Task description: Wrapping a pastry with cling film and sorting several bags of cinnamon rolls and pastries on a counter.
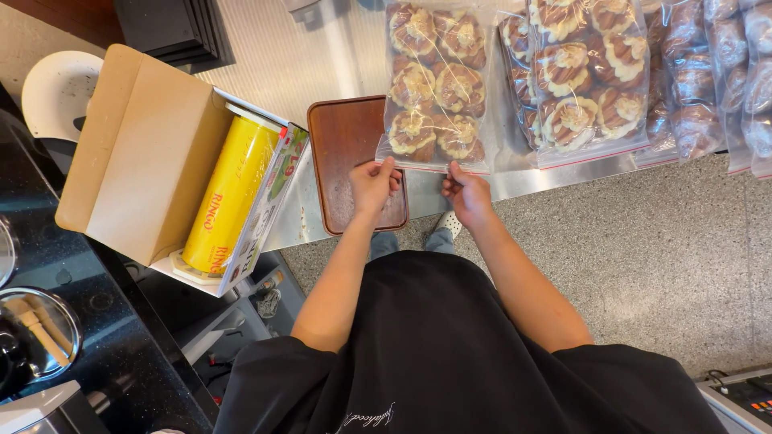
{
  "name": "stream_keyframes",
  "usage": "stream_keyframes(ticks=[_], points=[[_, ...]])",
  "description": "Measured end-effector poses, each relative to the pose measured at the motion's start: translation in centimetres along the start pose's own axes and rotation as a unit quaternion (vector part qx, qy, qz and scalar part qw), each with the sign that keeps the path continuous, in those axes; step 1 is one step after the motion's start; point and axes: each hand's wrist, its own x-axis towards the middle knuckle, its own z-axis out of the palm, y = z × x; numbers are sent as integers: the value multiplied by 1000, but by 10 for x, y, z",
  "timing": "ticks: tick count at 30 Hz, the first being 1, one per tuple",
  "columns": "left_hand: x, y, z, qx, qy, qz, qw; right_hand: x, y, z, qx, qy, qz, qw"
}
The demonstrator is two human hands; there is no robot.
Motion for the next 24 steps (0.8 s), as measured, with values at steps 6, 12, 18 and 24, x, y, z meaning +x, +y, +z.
stream_keyframes(ticks=[6,12,18,24], points=[[16,-40,-12,-72,-31,-20,997,2,-3,4,72,-37,-44,996],[-5,-20,-5,-103,-53,-84,990,2,8,15,200,-51,-47,977],[0,-1,-12,-31,-52,-39,997,-9,3,56,197,2,-42,980],[-12,28,8,-49,-116,-16,992,-8,-18,74,226,-46,-90,969]])
